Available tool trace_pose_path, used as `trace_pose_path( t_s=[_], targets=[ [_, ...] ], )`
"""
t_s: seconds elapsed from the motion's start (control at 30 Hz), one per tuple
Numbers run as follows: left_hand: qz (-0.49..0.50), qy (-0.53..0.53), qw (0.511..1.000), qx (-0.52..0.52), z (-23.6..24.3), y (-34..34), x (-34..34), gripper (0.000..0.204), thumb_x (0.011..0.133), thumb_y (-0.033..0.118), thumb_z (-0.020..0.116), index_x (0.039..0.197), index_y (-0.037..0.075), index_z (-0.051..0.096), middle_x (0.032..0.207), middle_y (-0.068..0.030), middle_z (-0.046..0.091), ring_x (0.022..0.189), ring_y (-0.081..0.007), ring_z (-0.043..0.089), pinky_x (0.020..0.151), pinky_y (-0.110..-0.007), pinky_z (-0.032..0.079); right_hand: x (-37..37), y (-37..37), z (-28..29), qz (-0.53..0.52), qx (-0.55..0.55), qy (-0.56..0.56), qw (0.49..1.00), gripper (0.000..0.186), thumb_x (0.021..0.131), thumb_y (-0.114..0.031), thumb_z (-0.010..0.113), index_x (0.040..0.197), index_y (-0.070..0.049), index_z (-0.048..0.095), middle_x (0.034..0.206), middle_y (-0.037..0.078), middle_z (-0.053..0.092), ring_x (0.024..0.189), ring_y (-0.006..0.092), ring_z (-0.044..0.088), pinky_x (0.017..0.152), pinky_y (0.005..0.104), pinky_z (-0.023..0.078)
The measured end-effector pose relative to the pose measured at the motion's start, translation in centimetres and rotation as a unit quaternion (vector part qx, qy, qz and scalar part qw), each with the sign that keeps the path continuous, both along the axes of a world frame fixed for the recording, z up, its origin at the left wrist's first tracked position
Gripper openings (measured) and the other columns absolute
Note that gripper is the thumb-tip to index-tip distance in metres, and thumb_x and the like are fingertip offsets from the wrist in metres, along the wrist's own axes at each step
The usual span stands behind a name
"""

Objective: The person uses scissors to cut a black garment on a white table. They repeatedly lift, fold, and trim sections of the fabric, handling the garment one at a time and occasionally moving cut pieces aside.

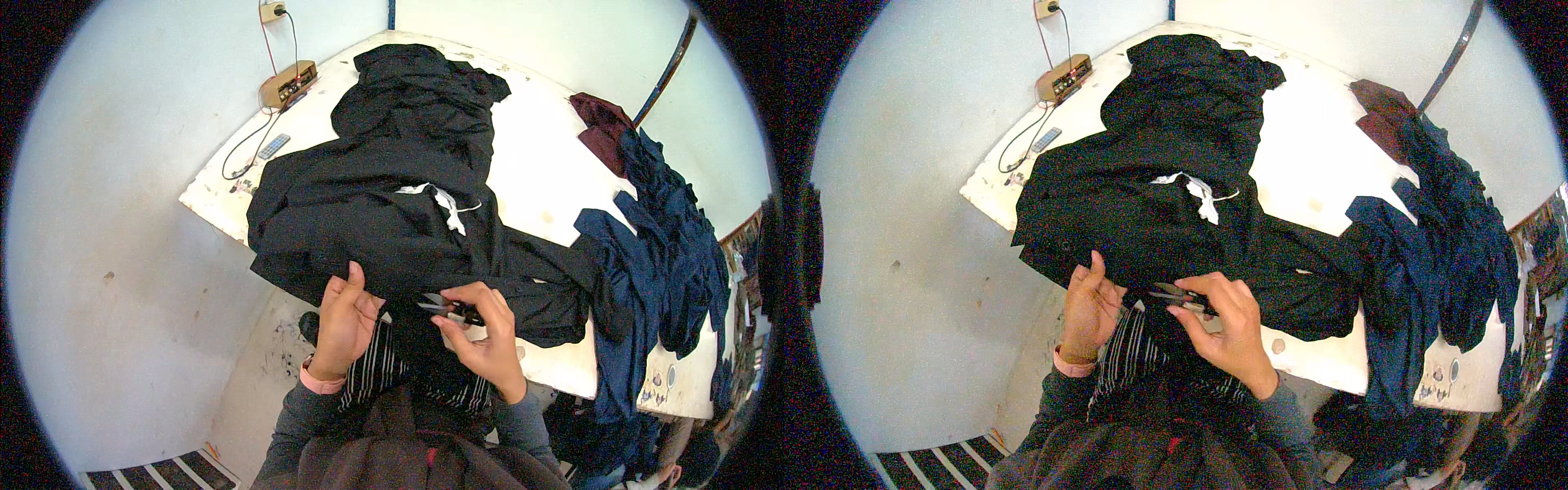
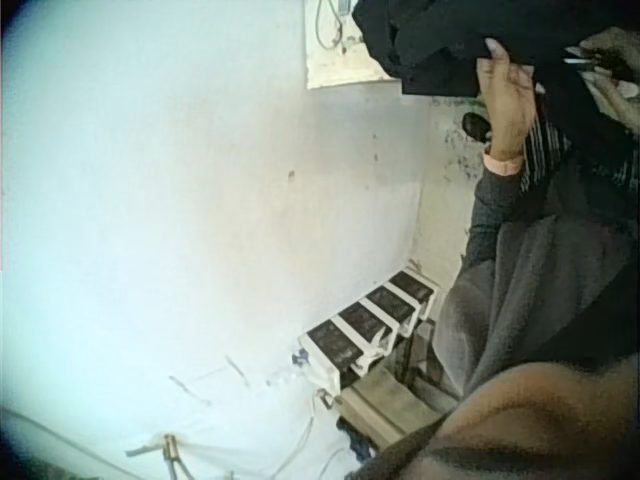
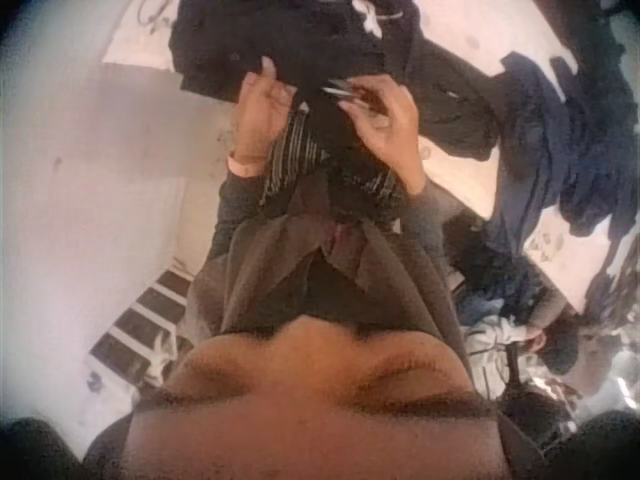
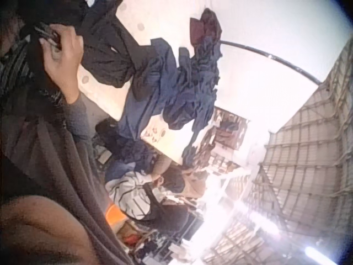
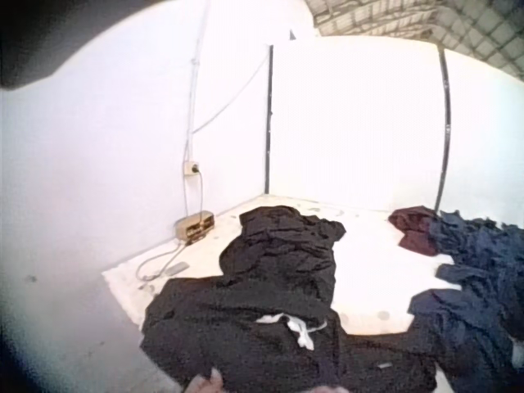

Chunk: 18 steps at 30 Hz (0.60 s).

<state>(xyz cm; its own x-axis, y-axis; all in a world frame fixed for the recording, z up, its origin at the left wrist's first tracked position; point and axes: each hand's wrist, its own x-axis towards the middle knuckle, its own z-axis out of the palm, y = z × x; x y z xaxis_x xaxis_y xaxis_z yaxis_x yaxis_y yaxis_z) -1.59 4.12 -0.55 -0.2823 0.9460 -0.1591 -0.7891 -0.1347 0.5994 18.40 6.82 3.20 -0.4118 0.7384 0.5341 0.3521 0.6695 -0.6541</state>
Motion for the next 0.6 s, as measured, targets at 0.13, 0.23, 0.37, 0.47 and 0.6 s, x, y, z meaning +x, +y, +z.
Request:
trace_pose_path(
  t_s=[0.13, 0.23, 0.37, 0.47, 0.6],
  targets=[
    [-0.007, 0.022, 1.0, -0.004, 0.0, -1.0, 0.6, 0.035, 0.107, 0.027, 0.054, 0.074, 0.018, 0.047, 0.06, 0.0034, 0.052, 0.055, -0.0082, 0.055, 0.065, -0.03, 0.054, -1.8, 0.4, -0.2, -0.021, 0.115, -0.047, 0.992, 0.031, 0.079, -0.013, 0.079, 0.108, -0.009, 0.07, 0.096, 0.005, 0.071, 0.08, 0.0227, 0.065, 0.071, 0.0357, 0.042],
    [0.004, 0.037, 0.999, -0.017, 0.5, -1.0, 0.9, 0.036, 0.106, 0.031, 0.056, 0.074, 0.018, 0.046, 0.056, 0.0045, 0.047, 0.053, -0.0071, 0.05, 0.066, -0.028, 0.048, -2.3, 0.4, -0.2, -0.001, 0.136, -0.077, 0.988, 0.031, 0.08, -0.013, 0.078, 0.109, -0.01, 0.07, 0.095, 0.003, 0.071, 0.077, 0.021, 0.063, 0.069, 0.0356, 0.041],
    [-0.002, 0.033, 0.999, -0.003, 0.8, -1.1, 1.3, 0.037, 0.105, 0.032, 0.057, 0.074, 0.018, 0.044, 0.055, 0.0048, 0.044, 0.053, -0.0067, 0.047, 0.063, -0.027, 0.045, -2.7, -0.1, 0.0, -0.004, 0.123, -0.074, 0.99, 0.029, 0.076, -0.008, 0.081, 0.104, -0.01, 0.072, 0.093, 0.002, 0.073, 0.075, 0.0193, 0.065, 0.069, 0.034, 0.038],
    [-0.012, 0.015, 1.0, 0.014, 0.2, -1.0, 1.2, 0.032, 0.106, 0.031, 0.055, 0.079, 0.017, 0.049, 0.057, 0.0037, 0.048, 0.054, -0.0086, 0.051, 0.066, -0.028, 0.048, -2.6, 0.0, -0.3, -0.014, 0.125, -0.075, 0.989, 0.03, 0.077, -0.011, 0.081, 0.106, -0.01, 0.071, 0.094, 0.002, 0.072, 0.077, 0.0195, 0.065, 0.068, 0.0347, 0.039],
    [-0.061, -0.044, 0.994, 0.079, 1.7, -1.3, 1.2, 0.027, 0.109, 0.032, 0.046, 0.097, 0.013, 0.061, 0.069, 0.0002, 0.063, 0.066, -0.0138, 0.065, 0.082, -0.038, 0.057, -2.7, 0.6, 0.3, -0.035, 0.061, 0.008, 0.997, 0.034, 0.074, -0.012, 0.084, 0.104, -0.007, 0.07, 0.094, 0.005, 0.072, 0.084, 0.0217, 0.067, 0.072, 0.0328, 0.048]
  ],
)
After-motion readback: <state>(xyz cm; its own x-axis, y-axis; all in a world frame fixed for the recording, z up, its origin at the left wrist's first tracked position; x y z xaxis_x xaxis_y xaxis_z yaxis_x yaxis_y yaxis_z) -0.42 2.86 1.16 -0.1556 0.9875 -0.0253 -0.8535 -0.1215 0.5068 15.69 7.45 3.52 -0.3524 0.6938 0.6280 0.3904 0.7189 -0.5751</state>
